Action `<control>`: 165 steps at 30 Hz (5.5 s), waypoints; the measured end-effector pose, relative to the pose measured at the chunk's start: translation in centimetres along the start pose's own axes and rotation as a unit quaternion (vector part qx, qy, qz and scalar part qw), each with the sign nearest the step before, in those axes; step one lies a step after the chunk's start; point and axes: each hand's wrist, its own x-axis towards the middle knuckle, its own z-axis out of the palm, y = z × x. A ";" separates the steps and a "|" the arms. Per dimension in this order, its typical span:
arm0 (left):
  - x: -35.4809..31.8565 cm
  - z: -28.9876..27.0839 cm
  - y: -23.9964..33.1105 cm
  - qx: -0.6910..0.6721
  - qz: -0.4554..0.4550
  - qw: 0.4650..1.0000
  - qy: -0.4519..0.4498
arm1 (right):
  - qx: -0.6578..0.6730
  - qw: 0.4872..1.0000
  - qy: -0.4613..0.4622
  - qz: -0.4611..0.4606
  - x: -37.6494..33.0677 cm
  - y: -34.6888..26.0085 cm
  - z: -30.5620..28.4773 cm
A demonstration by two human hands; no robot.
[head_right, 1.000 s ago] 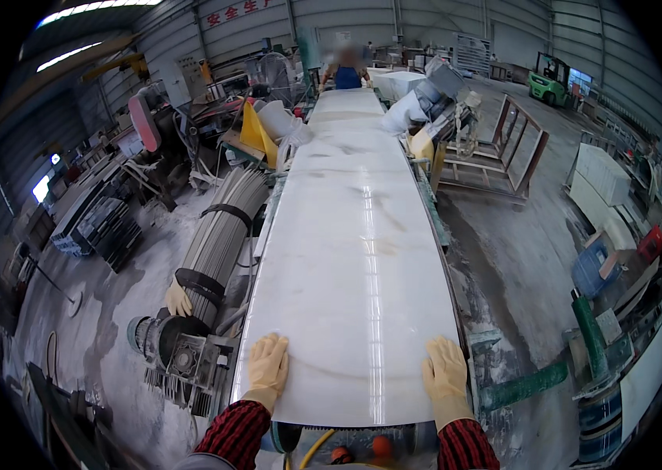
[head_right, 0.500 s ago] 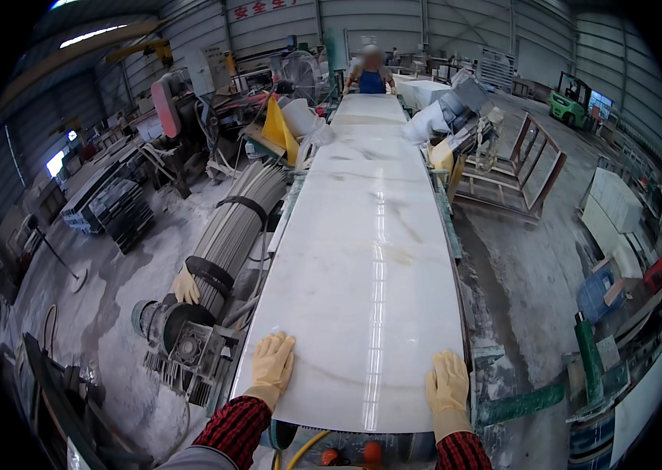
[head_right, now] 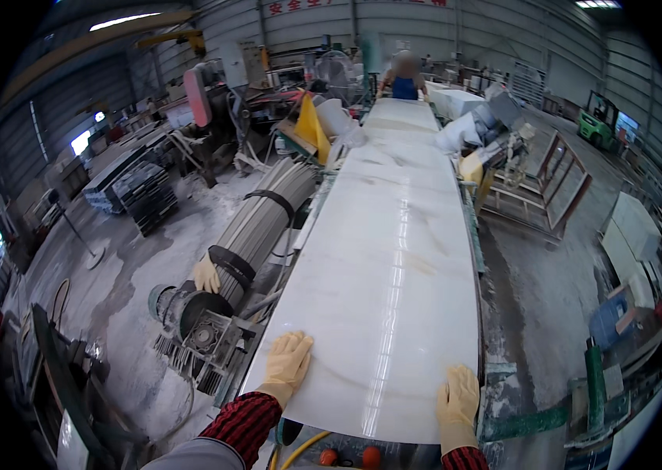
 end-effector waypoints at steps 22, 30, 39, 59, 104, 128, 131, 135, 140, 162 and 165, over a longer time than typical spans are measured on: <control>-0.7 -0.8 0.8 0.012 -0.001 1.000 0.027 | -0.009 0.999 -0.019 0.026 -2.1 0.8 0.7; -0.9 -0.9 0.9 0.022 -0.001 0.999 0.027 | 0.004 0.999 -0.034 0.036 -2.3 1.0 0.6; -1.2 -1.3 1.2 0.022 -0.001 0.999 0.026 | -0.013 0.999 -0.029 0.033 -2.8 0.9 0.7; -2.0 -1.4 1.1 -0.003 -0.004 1.000 0.012 | -0.007 0.996 -0.065 0.063 -2.6 -0.4 -1.2; -3.4 -1.8 1.7 0.020 -0.001 0.999 0.036 | 0.007 0.995 -0.076 0.063 -3.8 -1.0 -2.0; -4.3 -2.2 1.8 0.007 -0.004 1.000 0.027 | -0.030 1.000 0.000 0.003 -5.1 -0.9 -1.6; -4.4 -2.2 1.8 0.000 -0.007 1.000 0.012 | -0.011 0.999 -0.036 0.031 -4.7 -1.3 -2.2; -4.4 -2.3 1.9 0.007 -0.004 1.000 0.027 | -0.026 0.999 -0.013 0.012 -4.8 -1.5 -2.3; -4.7 -2.5 2.1 -0.001 -0.009 1.000 0.017 | -0.043 0.999 0.014 -0.010 -5.4 -0.9 -1.6; -5.3 -2.5 2.1 0.008 0.010 0.998 0.054 | 0.005 1.000 -0.012 0.027 -12.0 -2.3 -4.9; -5.4 -2.6 2.1 -0.004 0.007 0.998 0.055 | 0.021 0.999 -0.007 0.030 -16.0 -2.5 -6.5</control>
